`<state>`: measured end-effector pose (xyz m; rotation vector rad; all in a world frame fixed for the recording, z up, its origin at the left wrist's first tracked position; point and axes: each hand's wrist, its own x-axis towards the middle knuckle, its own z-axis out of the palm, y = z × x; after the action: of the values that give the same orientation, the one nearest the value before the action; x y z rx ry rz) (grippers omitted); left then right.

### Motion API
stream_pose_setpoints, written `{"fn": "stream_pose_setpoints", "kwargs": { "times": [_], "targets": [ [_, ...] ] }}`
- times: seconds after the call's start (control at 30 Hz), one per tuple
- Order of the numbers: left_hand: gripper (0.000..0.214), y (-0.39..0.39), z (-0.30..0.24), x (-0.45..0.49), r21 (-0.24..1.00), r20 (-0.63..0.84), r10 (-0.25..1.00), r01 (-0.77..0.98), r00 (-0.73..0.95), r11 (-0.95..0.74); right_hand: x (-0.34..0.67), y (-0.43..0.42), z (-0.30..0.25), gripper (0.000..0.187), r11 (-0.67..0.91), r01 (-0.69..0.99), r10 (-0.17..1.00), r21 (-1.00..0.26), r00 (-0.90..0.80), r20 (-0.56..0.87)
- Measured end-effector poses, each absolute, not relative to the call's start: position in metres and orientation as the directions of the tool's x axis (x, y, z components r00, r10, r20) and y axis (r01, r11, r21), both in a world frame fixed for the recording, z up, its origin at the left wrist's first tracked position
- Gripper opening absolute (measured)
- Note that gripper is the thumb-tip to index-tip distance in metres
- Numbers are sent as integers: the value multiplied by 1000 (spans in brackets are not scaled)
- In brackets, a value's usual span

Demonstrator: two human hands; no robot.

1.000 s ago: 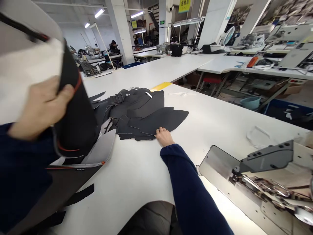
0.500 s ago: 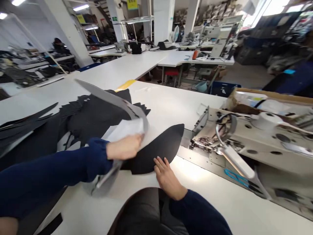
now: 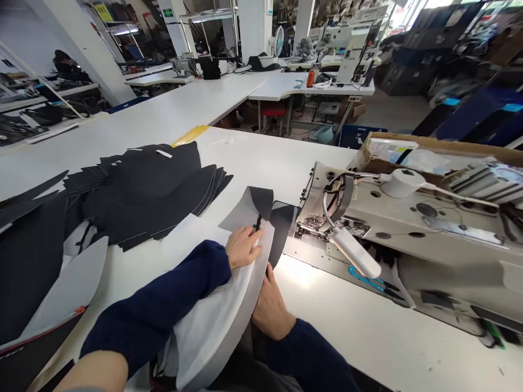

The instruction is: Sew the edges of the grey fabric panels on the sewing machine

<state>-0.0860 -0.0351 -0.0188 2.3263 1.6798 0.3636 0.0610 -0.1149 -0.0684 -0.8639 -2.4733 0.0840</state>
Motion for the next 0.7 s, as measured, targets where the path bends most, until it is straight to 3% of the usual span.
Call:
{"fn": "stream_pose_setpoints", "kwargs": {
  "times": [0.13,0.23,0.3,0.37,0.5,0.7],
  "targets": [
    [45,-23,-17,-95,587,-45,951,779,305,-222,57,-138,-72,29,775,598,619,-203,-654,434],
    [45,15,1,-104,841,-11,978,530,210,-104,63,-136,-69,28,787,577,615,-218,-707,348],
    [46,31,9,-104,918,24,989,389,143,-78,69,-124,-63,31,808,546,589,-220,-747,309],
    [43,30,6,-96,889,21,988,450,155,-90,72,-111,-59,31,822,537,568,-191,-747,346],
    [31,0,-15,-69,608,-3,957,761,289,-228,69,-103,-63,29,830,542,538,-131,-715,446],
    [31,5,-9,-48,469,-95,930,840,354,-272,69,-129,-86,35,803,575,579,-158,-687,440]
  ]
}}
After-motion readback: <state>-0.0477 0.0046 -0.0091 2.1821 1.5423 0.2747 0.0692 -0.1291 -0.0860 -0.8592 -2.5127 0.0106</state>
